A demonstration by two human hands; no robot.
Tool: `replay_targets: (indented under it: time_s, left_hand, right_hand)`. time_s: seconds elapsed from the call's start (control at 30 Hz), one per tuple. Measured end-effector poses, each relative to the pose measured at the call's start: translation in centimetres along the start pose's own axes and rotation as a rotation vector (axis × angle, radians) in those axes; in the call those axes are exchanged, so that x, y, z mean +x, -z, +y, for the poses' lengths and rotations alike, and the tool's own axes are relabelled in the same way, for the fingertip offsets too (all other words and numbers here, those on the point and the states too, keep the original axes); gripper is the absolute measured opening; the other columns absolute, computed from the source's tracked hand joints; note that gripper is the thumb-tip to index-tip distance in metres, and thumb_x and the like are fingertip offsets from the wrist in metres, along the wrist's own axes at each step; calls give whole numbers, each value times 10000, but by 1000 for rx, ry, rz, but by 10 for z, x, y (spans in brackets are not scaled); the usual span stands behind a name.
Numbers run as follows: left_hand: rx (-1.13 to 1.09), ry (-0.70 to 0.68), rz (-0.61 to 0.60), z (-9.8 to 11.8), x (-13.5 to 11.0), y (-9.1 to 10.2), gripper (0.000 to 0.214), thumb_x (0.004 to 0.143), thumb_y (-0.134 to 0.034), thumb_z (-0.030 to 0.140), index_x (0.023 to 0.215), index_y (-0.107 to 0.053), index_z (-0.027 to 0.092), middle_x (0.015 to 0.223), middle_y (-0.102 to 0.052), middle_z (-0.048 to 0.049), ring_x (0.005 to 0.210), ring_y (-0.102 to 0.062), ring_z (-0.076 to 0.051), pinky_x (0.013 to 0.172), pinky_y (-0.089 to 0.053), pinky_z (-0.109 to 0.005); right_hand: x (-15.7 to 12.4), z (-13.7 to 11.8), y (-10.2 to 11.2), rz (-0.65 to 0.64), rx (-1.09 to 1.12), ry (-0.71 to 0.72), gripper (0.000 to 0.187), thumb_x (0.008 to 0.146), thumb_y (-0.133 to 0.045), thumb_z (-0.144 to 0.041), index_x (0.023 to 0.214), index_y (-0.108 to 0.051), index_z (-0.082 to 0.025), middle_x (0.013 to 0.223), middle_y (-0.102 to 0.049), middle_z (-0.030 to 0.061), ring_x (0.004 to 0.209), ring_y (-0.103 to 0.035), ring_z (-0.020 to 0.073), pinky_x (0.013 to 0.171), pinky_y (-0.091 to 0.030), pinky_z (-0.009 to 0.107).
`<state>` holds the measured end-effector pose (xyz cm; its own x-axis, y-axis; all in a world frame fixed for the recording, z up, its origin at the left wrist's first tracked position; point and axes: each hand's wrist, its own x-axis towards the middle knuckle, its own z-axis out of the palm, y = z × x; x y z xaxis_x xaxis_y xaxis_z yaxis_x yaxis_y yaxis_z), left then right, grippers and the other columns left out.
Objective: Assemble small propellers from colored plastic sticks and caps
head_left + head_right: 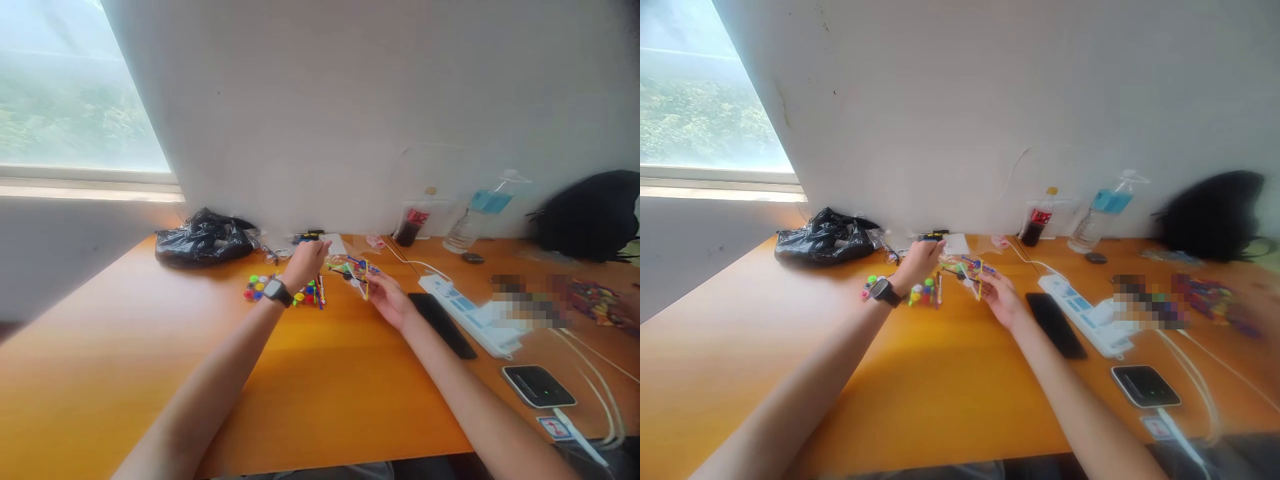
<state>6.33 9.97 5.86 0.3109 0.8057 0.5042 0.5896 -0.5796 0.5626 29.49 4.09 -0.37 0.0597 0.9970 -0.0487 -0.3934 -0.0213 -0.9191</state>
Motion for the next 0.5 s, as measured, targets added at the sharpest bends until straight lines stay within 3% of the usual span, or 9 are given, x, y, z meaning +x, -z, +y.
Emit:
replay_targets:
  time_s: [0.1,0.2,0.27,0.33,0.43,0.5]
  left_hand:
    - [43,21,-25,-6,-2,1,574,1084,-341,458,622,-564,200,593,-594,-63,569,-516,-179,617,-326,-310]
    - [49,80,-110,-10,-3,1,583,1075,-355,459,630,-622,194,600,-638,-74,595,-590,-197,636,-379,-305]
    - [65,111,-127,-11,-1,2,462,1040,-448,396,709,-690,184,673,-697,-80,651,-635,-208,654,-410,-301]
    - [30,119,-50,-5,1,7,261,984,-551,314,878,-747,178,816,-754,-84,736,-668,-212,690,-445,-299]
    - [-271,87,35,33,-3,24,220,964,-617,338,1011,-741,163,910,-765,-91,800,-683,-200,729,-504,-296]
    - [-654,-6,-144,78,-18,41,291,961,-645,441,990,-729,163,931,-764,-91,796,-695,-183,735,-548,-291]
  right_hand:
    - [2,-2,6,52,9,41,180,741,-809,-251,909,-754,-219,1003,-808,67,938,-766,240,773,-647,344]
    - [5,-5,11,71,-18,109,183,764,-809,-305,918,-749,-227,1033,-799,68,978,-760,245,769,-649,341]
    - [9,-6,16,132,-57,158,252,757,-840,-363,953,-744,-239,1036,-793,61,941,-761,241,726,-651,336]
    - [13,-5,22,233,-138,224,326,746,-857,-435,981,-743,-241,1009,-789,57,886,-758,241,682,-648,340]
    - [16,-5,32,327,-378,377,397,802,-795,-549,1015,-762,-217,1021,-786,71,922,-743,258,752,-637,364]
    - [16,-7,36,285,-558,473,430,871,-716,-588,1047,-775,-201,1043,-786,90,981,-731,281,824,-620,385]
